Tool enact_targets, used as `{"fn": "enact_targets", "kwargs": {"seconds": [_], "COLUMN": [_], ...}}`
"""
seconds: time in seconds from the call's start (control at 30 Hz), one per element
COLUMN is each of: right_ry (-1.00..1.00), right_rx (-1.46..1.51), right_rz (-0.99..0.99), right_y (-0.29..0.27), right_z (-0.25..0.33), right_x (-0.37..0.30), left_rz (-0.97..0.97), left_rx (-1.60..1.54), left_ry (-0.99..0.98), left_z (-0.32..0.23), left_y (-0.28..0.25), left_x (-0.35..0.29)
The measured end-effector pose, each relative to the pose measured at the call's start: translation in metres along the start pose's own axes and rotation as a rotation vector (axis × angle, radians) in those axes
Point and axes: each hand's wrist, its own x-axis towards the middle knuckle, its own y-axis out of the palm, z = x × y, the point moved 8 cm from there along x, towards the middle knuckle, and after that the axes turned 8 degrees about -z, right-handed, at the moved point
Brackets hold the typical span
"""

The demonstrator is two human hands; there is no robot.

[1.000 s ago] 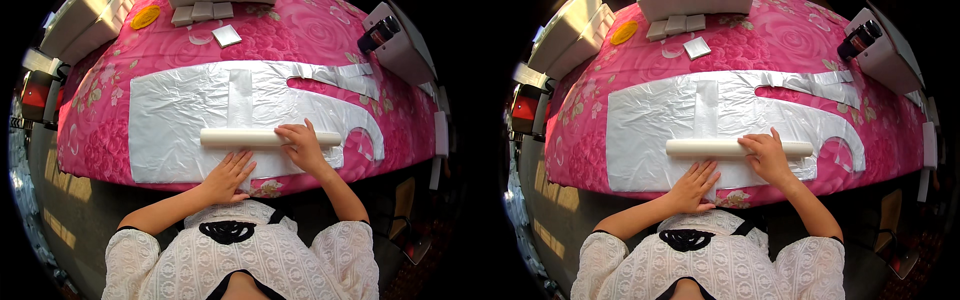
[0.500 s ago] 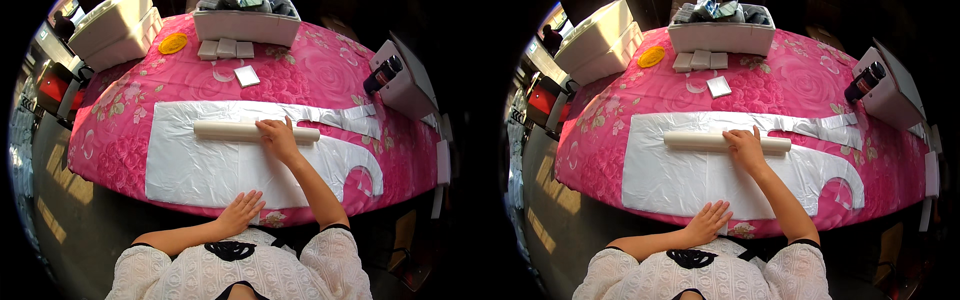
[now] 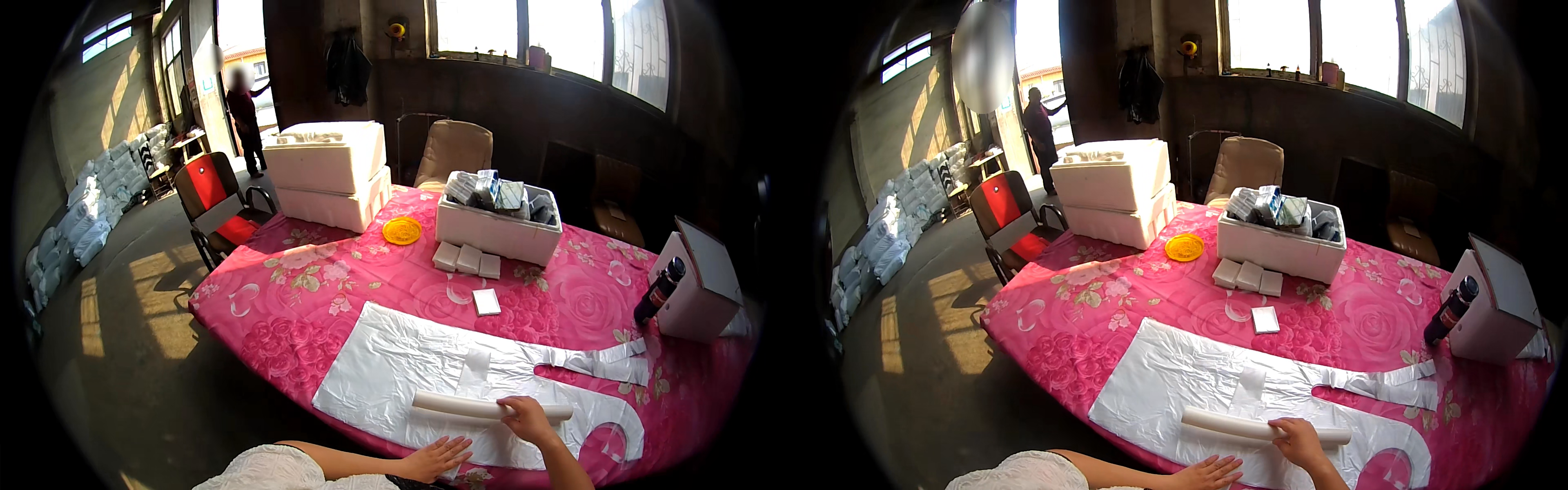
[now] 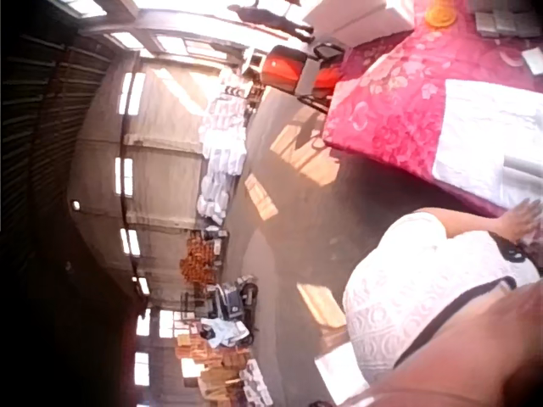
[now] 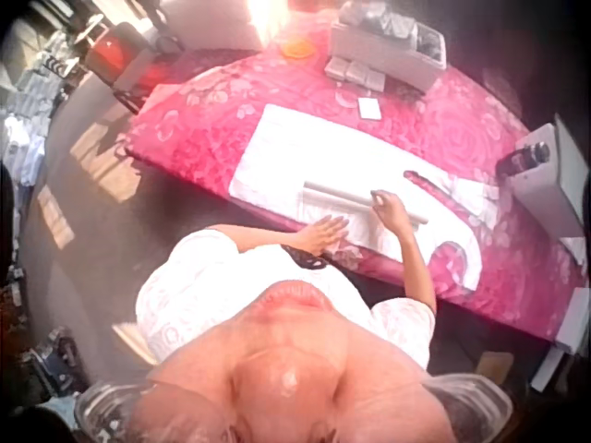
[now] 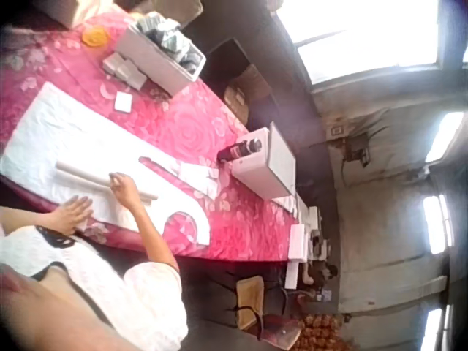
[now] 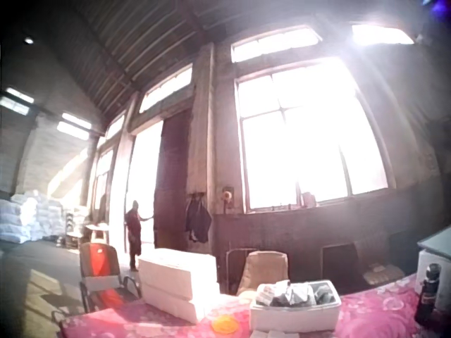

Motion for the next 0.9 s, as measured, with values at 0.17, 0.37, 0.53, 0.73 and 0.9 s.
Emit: {"fn": "enact_targets", "kwargs": {"seconds": [0.17, 0.37, 0.53, 0.73, 0.9], "right_ry": [-0.041, -0.033, 0.08, -0.109, 0.056], "right_rx": [-0.088, -0.169, -0.252, -0.081, 0.175], "right_rz": [0.08, -0.015, -0.198, -0.835, -0.424], "right_y": [0.012, 0.005, -0.038, -0.171, -0.11], "right_z": [-0.001, -0.012, -0.041, 0.025, 0.018], "right_x": [-0.031, -0.013, 0.01, 0.052, 0.052], "left_rz": [-0.026, -0.035, 0.016, 0.041, 0.051], "left_rx": [0.037, 0.016, 0.073, 0.108, 0.055], "left_ry": [0.032, 0.043, 0.036, -0.008, 0.012], "left_z": [-0.001, -0.002, -0.007, -0.006, -0.008], "left_y": [0.008, 0.006, -0.015, -0.016, -0.016], "left_x": [-0.005, -0.003, 0.004, 0.002, 0.002]}}
